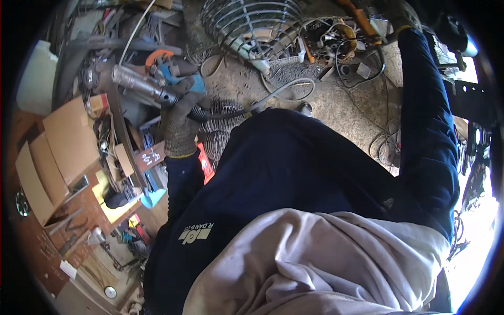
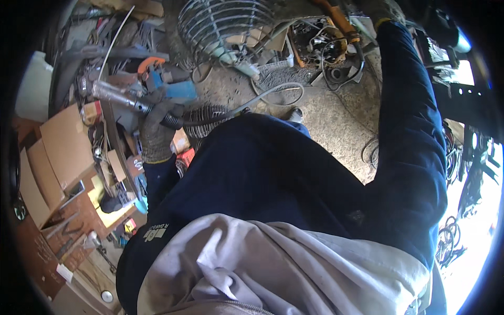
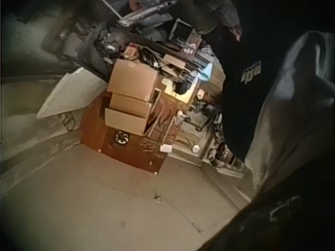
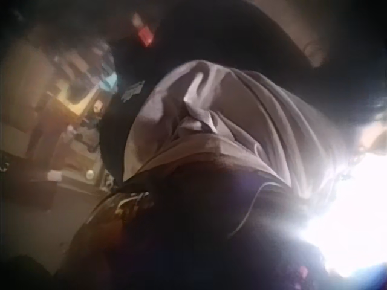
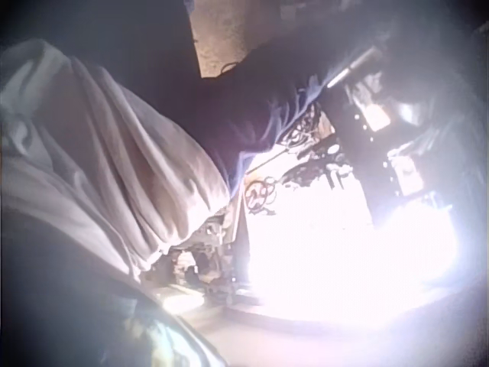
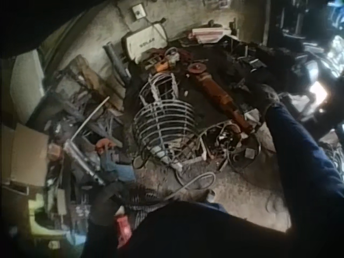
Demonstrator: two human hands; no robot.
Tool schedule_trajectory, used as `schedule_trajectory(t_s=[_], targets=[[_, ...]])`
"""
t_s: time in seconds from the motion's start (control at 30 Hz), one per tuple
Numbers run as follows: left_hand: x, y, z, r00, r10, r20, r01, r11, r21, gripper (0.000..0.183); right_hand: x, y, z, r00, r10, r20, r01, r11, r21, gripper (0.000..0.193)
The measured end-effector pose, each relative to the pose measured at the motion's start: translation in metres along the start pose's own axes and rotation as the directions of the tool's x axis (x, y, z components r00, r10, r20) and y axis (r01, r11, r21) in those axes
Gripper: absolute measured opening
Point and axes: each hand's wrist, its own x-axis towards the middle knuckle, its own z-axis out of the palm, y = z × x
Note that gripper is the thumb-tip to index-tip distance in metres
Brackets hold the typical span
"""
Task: The person welds metal components of a structure together using a welding torch, periodically using a hammer to tap the joints and repositioning the torch to continue welding different segments.
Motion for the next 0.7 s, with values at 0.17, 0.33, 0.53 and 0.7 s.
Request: schedule_trajectory(t_s=[0.17,0.33,0.53,0.7], targets=[[0.0,-0.003,0.004,1.0,0.022,0.014,-0.02,0.988,-0.154,0.035,-0.033,-0.013,0.015,0.916,-0.16,-0.368,0.048,0.954,-0.296,0.04],[0.003,-0.002,-0.003,0.996,-0.034,0.085,0.048,0.984,-0.172,0.037,-0.082,-0.039,-0.009,0.723,-0.278,-0.632,0.273,0.956,-0.109,0.025],[0.01,-0.005,-0.007,0.972,-0.107,0.211,0.124,0.99,-0.068,0.043,-0.254,-0.208,0.023,0.817,-0.57,-0.087,0.51,0.644,0.571,0.063],[-0.007,-0.006,-0.006,0.975,-0.014,0.221,0.061,0.977,-0.206,0.038,-0.294,-0.275,0.052,0.731,-0.682,-0.016,0.583,0.614,0.532,0.056]])
